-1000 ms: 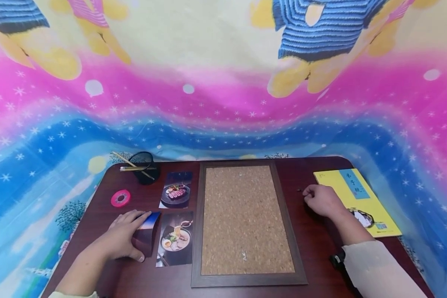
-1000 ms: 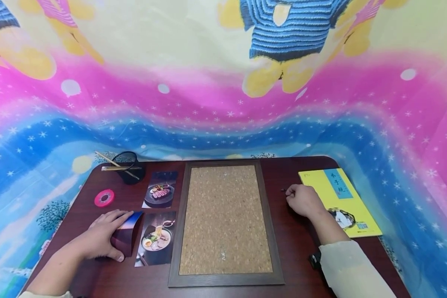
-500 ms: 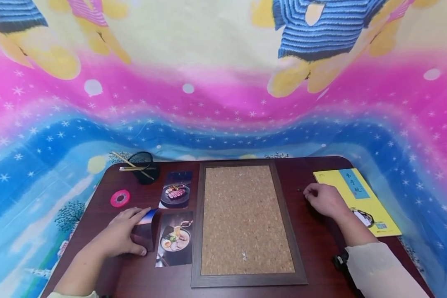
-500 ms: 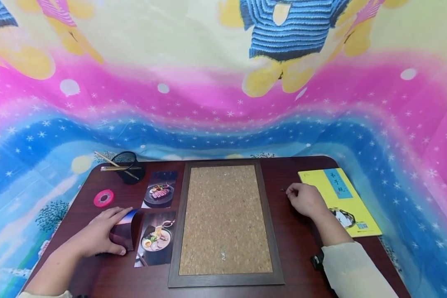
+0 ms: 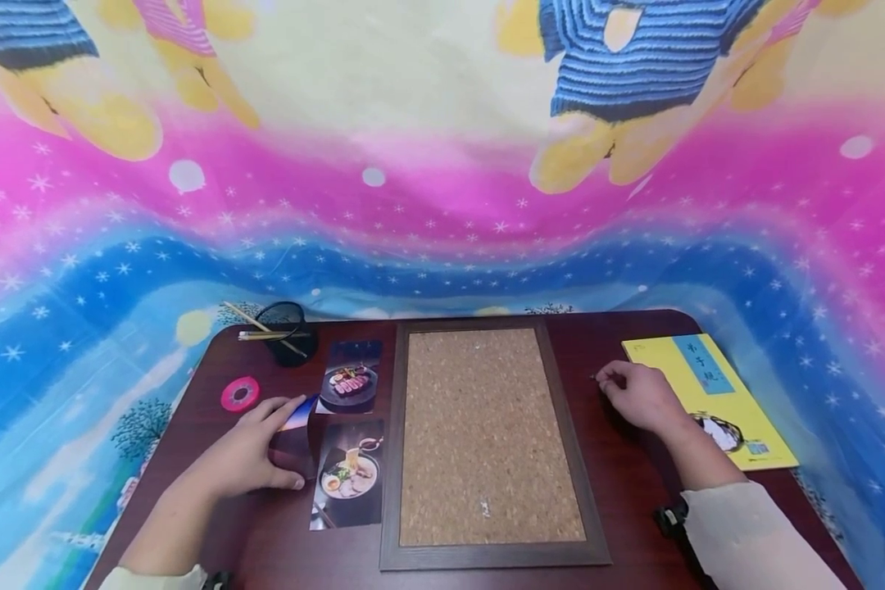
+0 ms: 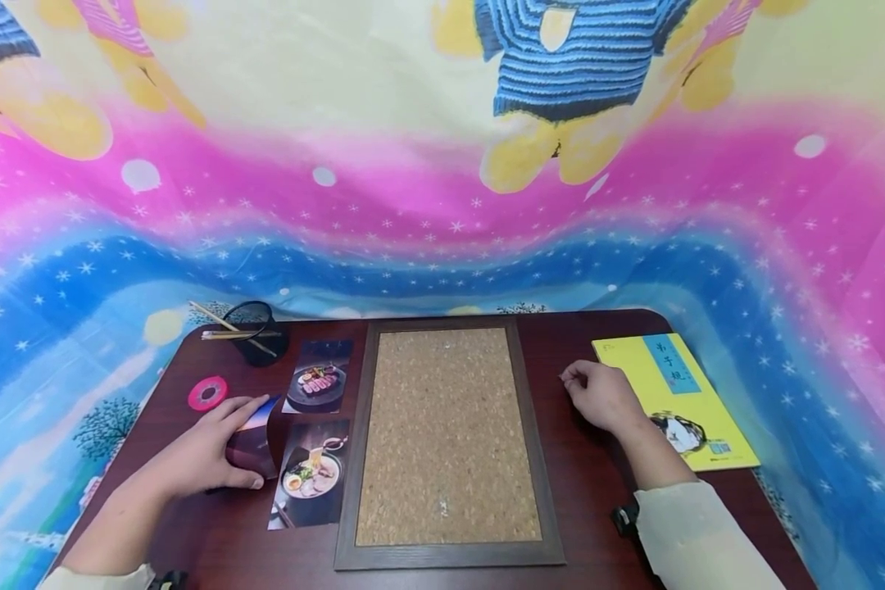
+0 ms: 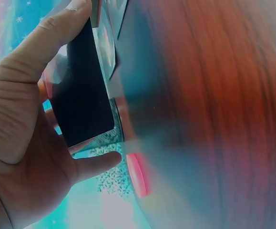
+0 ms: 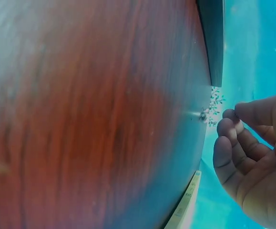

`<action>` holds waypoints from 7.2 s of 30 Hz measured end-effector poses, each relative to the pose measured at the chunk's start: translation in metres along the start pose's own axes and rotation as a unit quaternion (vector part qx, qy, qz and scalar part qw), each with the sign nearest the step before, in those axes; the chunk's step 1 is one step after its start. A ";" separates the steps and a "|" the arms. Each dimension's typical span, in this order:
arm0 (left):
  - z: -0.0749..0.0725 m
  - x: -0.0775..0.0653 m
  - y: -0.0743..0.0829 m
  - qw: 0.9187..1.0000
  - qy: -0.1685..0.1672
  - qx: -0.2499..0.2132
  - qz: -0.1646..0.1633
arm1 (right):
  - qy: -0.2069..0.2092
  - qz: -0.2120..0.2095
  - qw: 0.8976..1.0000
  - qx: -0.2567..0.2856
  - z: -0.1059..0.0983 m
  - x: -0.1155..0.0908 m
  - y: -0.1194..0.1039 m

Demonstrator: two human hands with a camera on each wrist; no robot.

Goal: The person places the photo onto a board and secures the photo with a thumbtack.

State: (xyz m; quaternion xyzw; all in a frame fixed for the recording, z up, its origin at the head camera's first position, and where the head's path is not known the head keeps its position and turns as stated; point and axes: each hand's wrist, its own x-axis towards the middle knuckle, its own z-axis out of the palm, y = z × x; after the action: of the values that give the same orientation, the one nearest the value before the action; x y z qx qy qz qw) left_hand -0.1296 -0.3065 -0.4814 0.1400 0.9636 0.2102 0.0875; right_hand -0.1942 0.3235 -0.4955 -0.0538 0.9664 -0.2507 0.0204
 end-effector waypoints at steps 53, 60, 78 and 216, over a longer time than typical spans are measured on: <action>0.025 0.084 0.069 0.999 -0.005 0.005 0.032 | 0.015 -0.040 0.996 0.083 0.029 0.019 -0.039; 0.027 0.099 0.079 0.999 -0.007 0.006 0.041 | 0.009 -0.044 0.995 0.094 0.033 0.024 -0.045; 0.031 0.128 0.111 0.997 -0.030 0.040 0.052 | 0.000 -0.051 0.993 0.103 0.038 0.038 -0.069; 0.060 0.190 0.126 0.995 -0.078 0.061 0.014 | -0.070 -0.056 0.993 0.079 0.124 0.156 -0.198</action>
State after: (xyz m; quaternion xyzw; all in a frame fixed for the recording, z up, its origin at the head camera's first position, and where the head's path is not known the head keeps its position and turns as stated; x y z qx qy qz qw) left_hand -0.2660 -0.1155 -0.5023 0.1749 0.9627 0.1408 0.1510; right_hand -0.3221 0.0740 -0.5092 -0.1237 0.9353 -0.3222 0.0784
